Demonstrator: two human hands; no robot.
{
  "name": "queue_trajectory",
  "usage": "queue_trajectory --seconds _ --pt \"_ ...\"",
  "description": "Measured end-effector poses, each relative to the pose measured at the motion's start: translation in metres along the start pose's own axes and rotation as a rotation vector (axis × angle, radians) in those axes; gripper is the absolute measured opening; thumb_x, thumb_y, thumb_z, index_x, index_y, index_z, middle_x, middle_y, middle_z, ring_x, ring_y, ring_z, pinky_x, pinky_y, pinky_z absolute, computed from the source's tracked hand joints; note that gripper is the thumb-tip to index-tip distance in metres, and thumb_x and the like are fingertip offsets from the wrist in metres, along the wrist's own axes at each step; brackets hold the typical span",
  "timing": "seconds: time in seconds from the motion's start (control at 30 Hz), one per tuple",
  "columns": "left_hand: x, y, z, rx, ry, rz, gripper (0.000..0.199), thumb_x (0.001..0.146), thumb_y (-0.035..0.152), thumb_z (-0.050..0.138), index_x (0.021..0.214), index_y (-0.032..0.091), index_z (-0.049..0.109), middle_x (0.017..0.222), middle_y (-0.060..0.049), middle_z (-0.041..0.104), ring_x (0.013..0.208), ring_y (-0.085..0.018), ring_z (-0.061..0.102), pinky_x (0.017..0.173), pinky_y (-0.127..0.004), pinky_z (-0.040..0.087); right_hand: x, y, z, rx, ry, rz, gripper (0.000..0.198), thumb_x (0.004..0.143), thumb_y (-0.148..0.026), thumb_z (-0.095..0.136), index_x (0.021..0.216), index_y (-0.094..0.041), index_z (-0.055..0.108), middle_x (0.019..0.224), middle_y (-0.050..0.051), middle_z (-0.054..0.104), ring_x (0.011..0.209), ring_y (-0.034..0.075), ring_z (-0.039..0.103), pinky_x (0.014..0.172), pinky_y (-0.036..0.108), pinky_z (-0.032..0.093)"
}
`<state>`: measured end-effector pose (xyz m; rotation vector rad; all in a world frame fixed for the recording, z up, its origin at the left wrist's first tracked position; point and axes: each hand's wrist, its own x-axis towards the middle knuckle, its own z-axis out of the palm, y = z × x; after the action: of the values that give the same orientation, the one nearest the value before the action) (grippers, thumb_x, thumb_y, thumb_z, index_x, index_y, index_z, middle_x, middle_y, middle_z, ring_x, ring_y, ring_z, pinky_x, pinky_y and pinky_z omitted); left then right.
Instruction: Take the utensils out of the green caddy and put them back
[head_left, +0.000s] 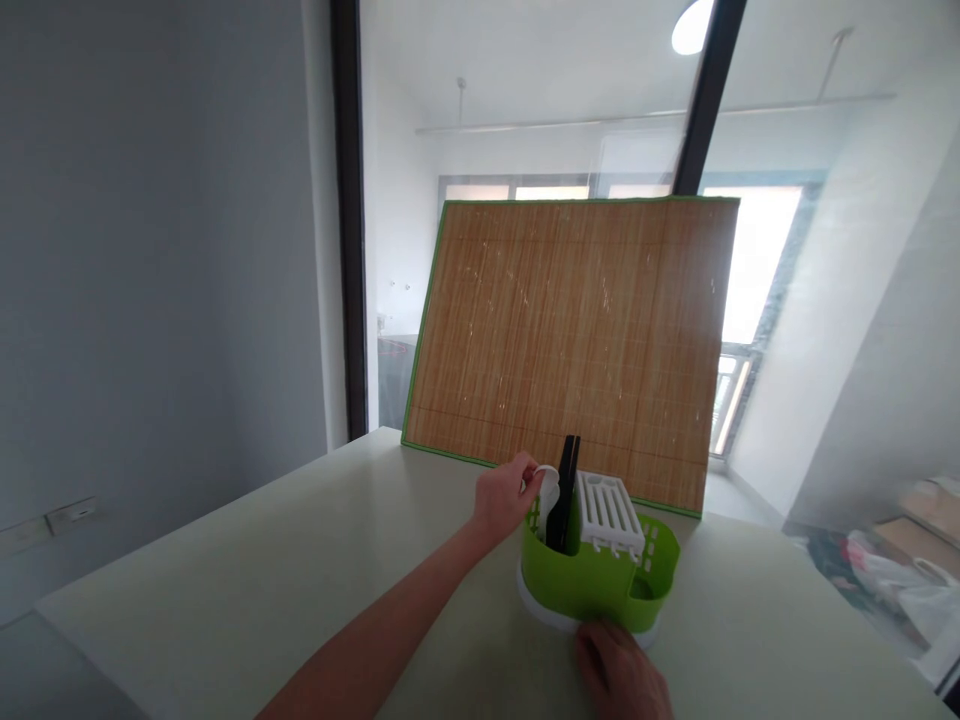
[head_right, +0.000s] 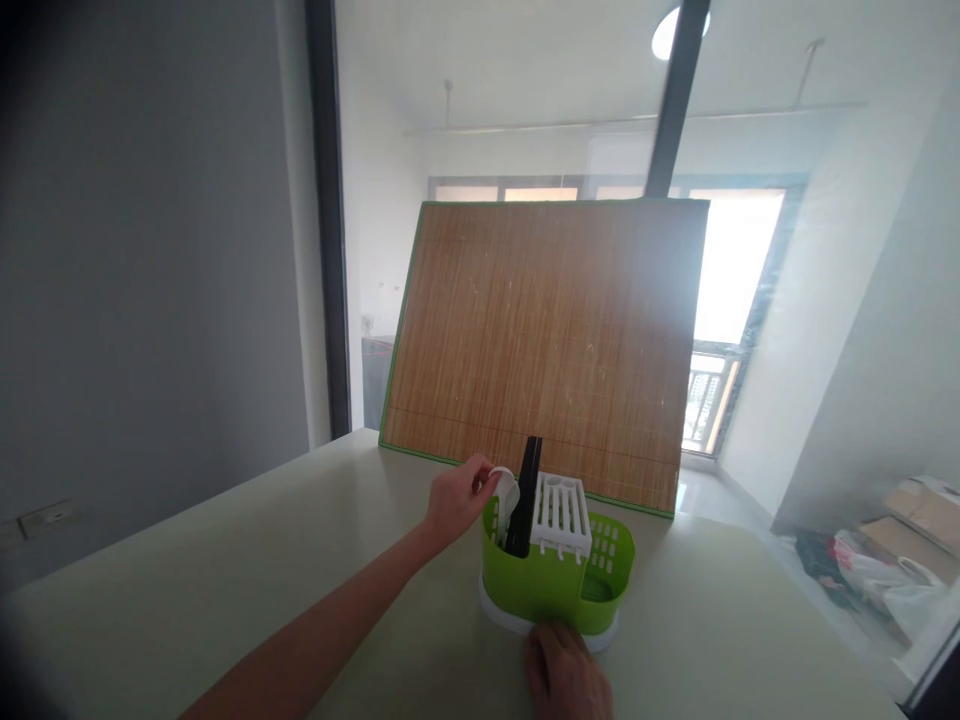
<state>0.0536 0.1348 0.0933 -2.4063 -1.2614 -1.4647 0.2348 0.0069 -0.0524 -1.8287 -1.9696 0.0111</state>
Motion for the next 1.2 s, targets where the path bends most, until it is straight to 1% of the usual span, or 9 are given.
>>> queue_trajectory --seconds 0.23,0.43,0.5,0.6,0.73,0.83,1.0,1.1,1.2 --pt "-0.008 -0.011 0.019 0.072 -0.182 -0.052 0.016 0.086 0.036 0.048 0.085 0.021 0.053 0.07 0.005 0.064 0.064 -0.013 0.058 0.054 -0.023 0.028 0.0 0.0 0.001 0.0 0.022 -0.019 0.022 0.089 -0.03 0.037 0.085 -0.026 0.058 0.085 0.001 0.063 0.082 0.019 0.06 0.066 0.027 0.044" --pt "-0.008 -0.013 0.015 0.14 -0.271 -0.111 0.015 0.083 0.034 0.051 0.086 0.021 0.056 0.071 0.003 0.062 0.067 -0.014 0.058 0.054 -0.023 0.029 -0.001 0.003 0.005 0.006 0.083 -0.034 0.022 0.089 -0.031 0.037 0.083 -0.027 0.058 0.082 0.001 0.063 0.079 0.018 0.061 0.065 0.026 0.043" --pt "-0.009 -0.011 0.009 0.133 -0.232 -0.111 0.023 0.081 0.036 0.053 0.099 0.021 0.055 0.074 0.003 0.061 0.066 -0.014 0.057 0.054 -0.023 0.03 -0.001 0.004 0.007 0.004 0.096 -0.043 0.021 0.088 -0.03 0.038 0.083 -0.027 0.058 0.081 0.0 0.063 0.078 0.017 0.061 0.063 0.025 0.042" --pt "-0.018 -0.005 0.0 0.104 -0.088 -0.084 0.037 0.081 0.036 0.053 0.115 0.021 0.049 0.078 0.002 0.06 0.066 -0.014 0.056 0.056 -0.023 0.033 -0.001 0.004 0.007 0.01 0.086 -0.04 0.02 0.088 -0.03 0.038 0.083 -0.027 0.058 0.081 0.0 0.063 0.078 0.017 0.061 0.063 0.025 0.042" --pt "-0.054 0.008 -0.001 -0.011 0.015 -0.009 0.028 0.086 0.031 0.045 0.111 0.021 0.051 0.071 0.002 0.056 0.063 -0.012 0.054 0.058 -0.022 0.036 0.0 0.001 -0.001 0.003 0.047 -0.015 0.02 0.089 -0.029 0.037 0.085 -0.027 0.057 0.083 0.0 0.063 0.08 0.017 0.061 0.065 0.026 0.043" --pt "-0.093 0.02 0.008 -0.114 -0.067 0.064 0.024 0.085 0.026 0.046 0.108 0.021 0.052 0.071 0.001 0.058 0.063 -0.012 0.055 0.06 -0.023 0.039 0.0 -0.001 -0.008 0.001 0.015 0.007 0.02 0.089 -0.029 0.038 0.086 -0.027 0.058 0.085 0.0 0.063 0.082 0.017 0.061 0.066 0.025 0.043" --pt "-0.136 0.034 0.029 -0.194 -0.309 0.111 0.018 0.079 0.025 0.051 0.096 0.022 0.055 0.066 0.002 0.059 0.058 -0.013 0.055 0.058 -0.023 0.041 0.0 0.0 -0.014 0.021 0.001 0.006 0.023 0.089 -0.027 0.036 0.09 -0.026 0.06 0.089 0.002 0.065 0.085 0.017 0.061 0.069 0.025 0.044" --pt "-0.15 0.035 0.044 -0.264 -0.399 0.172 0.015 0.079 0.032 0.052 0.09 0.022 0.056 0.062 0.003 0.059 0.056 -0.013 0.056 0.055 -0.022 0.041 0.001 0.002 -0.014 0.04 -0.008 0.001 0.02 0.087 -0.026 0.041 0.088 -0.025 0.061 0.088 0.002 0.065 0.085 0.017 0.061 0.07 0.025 0.044" --pt "-0.165 0.029 0.069 -0.342 -0.462 0.282 0.023 0.082 0.045 0.047 0.087 0.025 0.058 0.061 0.003 0.062 0.054 -0.013 0.058 0.051 -0.021 0.041 0.002 0.003 -0.013 0.072 -0.001 0.007 0.021 0.087 -0.026 0.041 0.089 -0.024 0.061 0.088 0.003 0.065 0.084 0.018 0.061 0.07 0.025 0.044"
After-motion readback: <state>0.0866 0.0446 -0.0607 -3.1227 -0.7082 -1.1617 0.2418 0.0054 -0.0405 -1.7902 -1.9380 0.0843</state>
